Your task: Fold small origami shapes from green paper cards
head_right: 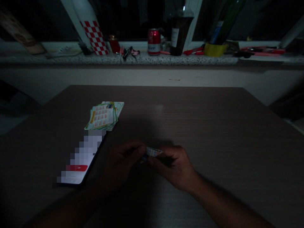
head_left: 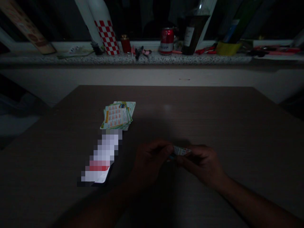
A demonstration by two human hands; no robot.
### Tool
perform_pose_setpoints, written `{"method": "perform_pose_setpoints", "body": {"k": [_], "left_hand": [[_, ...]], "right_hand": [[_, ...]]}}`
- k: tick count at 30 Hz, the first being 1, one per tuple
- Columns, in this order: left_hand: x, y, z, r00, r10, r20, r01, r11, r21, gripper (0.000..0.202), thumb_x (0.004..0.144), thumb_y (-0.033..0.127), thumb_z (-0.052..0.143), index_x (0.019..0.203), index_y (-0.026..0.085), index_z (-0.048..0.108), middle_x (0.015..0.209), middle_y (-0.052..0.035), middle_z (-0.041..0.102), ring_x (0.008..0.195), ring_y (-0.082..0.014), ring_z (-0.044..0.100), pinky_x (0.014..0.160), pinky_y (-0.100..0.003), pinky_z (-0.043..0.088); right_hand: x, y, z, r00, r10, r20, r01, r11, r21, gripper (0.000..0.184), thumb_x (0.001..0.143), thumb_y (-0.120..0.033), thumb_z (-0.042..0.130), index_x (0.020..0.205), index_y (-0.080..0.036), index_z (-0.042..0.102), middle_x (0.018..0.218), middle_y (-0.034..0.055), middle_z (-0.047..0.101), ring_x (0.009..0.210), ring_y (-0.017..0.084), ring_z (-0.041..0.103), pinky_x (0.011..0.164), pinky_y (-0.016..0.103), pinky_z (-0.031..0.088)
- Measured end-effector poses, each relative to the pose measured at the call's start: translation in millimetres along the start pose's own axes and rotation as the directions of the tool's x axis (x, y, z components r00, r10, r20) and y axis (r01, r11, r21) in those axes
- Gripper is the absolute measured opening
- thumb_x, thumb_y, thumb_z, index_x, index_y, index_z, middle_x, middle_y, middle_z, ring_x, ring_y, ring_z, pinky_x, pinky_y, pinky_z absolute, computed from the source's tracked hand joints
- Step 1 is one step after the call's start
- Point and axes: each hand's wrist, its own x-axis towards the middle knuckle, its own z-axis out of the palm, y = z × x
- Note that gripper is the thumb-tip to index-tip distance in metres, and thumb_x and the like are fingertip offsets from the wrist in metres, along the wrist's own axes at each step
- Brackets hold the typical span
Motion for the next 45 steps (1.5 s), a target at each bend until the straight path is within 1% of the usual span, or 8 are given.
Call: {"method": "perform_pose_setpoints", "body": {"k": [5, 12, 19, 25, 31, 37, 40, 45], "left_hand": [[-1.7, -3.7, 1.0, 1.000, 0.010, 0.024, -0.009, 0.999, -0.041, 0.013, 0.080, 0.027, 0.065, 0.076, 0.016, 0.069, 0.070, -0.0006, 0.065, 0.067, -0.0121, 0.058, 0.060, -0.021, 0.045], [-0.9, -4.2, -0.1, 0.999, -0.023, 0.027, 0.025, 0.999, -0.047, 0.012, 0.079, 0.025, 0.066, 0.072, 0.015, 0.069, 0.066, 0.0003, 0.063, 0.063, -0.0110, 0.057, 0.058, -0.020, 0.044], [-0.5, -3.2, -0.1, 0.998, -0.058, 0.015, 0.058, 0.998, 0.002, 0.013, 0.076, 0.026, 0.067, 0.069, 0.015, 0.068, 0.065, -0.0002, 0.063, 0.061, -0.0117, 0.057, 0.056, -0.021, 0.044], [-0.2, -4.7, -0.3, 0.998, -0.050, 0.045, 0.051, 0.999, -0.013, 0.014, 0.076, 0.026, 0.067, 0.068, 0.015, 0.067, 0.064, -0.0002, 0.064, 0.061, -0.0121, 0.058, 0.058, -0.022, 0.044], [0.1, -5.2, -0.7, 0.995, -0.071, 0.062, 0.073, 0.997, -0.028, 0.013, 0.076, 0.027, 0.067, 0.068, 0.015, 0.068, 0.064, 0.0004, 0.063, 0.061, -0.0116, 0.057, 0.058, -0.021, 0.043], [0.1, -5.6, 0.1, 0.991, -0.060, 0.117, 0.062, 0.998, -0.008, 0.013, 0.075, 0.026, 0.066, 0.068, 0.016, 0.067, 0.065, -0.0002, 0.063, 0.061, -0.0119, 0.056, 0.058, -0.022, 0.043], [0.3, -5.7, -0.5, 0.989, -0.056, 0.137, 0.058, 0.998, -0.005, 0.013, 0.076, 0.026, 0.066, 0.067, 0.016, 0.067, 0.063, 0.0001, 0.062, 0.060, -0.0115, 0.054, 0.058, -0.022, 0.042], [-0.1, -5.5, -0.7, 0.979, -0.061, 0.195, 0.065, 0.998, -0.010, 0.013, 0.077, 0.024, 0.065, 0.068, 0.015, 0.067, 0.062, 0.0010, 0.060, 0.059, -0.0101, 0.051, 0.056, -0.021, 0.038]], "right_hand": [[0.9, -5.3, -2.8, 0.997, -0.059, -0.047, 0.058, 0.998, -0.023, 0.015, 0.079, -0.023, 0.065, 0.066, -0.016, 0.066, 0.052, -0.0010, 0.057, 0.045, 0.010, 0.047, 0.041, 0.022, 0.036], [-0.3, -1.8, -4.2, 1.000, -0.013, 0.014, 0.011, 0.993, 0.116, 0.014, 0.081, -0.024, 0.065, 0.070, -0.016, 0.069, 0.055, -0.0009, 0.060, 0.047, 0.009, 0.049, 0.042, 0.021, 0.037], [0.1, -1.4, -5.1, 1.000, -0.016, 0.009, 0.014, 0.988, 0.151, 0.024, 0.084, -0.028, 0.061, 0.063, -0.017, 0.065, 0.051, -0.0012, 0.056, 0.045, 0.010, 0.047, 0.042, 0.022, 0.036], [-0.5, -0.3, -7.0, 0.999, -0.043, 0.005, 0.043, 0.998, 0.043, 0.037, 0.091, -0.033, 0.051, 0.059, -0.017, 0.062, 0.049, -0.0008, 0.055, 0.044, 0.010, 0.049, 0.043, 0.022, 0.037], [0.4, -1.0, -8.4, 0.998, -0.068, 0.005, 0.068, 0.998, 0.012, 0.042, 0.091, -0.036, 0.049, 0.058, -0.017, 0.063, 0.048, 0.0006, 0.058, 0.044, 0.011, 0.053, 0.044, 0.023, 0.039], [1.6, -3.1, -8.4, 0.996, -0.063, -0.062, 0.065, 0.997, 0.036, 0.044, 0.090, -0.037, 0.050, 0.052, -0.017, 0.061, 0.045, 0.0008, 0.058, 0.041, 0.011, 0.052, 0.040, 0.023, 0.037], [0.8, -1.6, -8.9, 0.996, -0.067, -0.050, 0.070, 0.996, 0.055, 0.044, 0.090, -0.038, 0.049, 0.052, -0.018, 0.061, 0.045, 0.0003, 0.058, 0.041, 0.011, 0.051, 0.041, 0.023, 0.038], [-2.5, 7.6, -9.5, 0.999, 0.013, -0.036, -0.007, 0.988, 0.156, 0.044, 0.090, -0.037, 0.048, 0.052, -0.018, 0.059, 0.047, 0.0004, 0.057, 0.044, 0.012, 0.052, 0.044, 0.024, 0.040]]}}
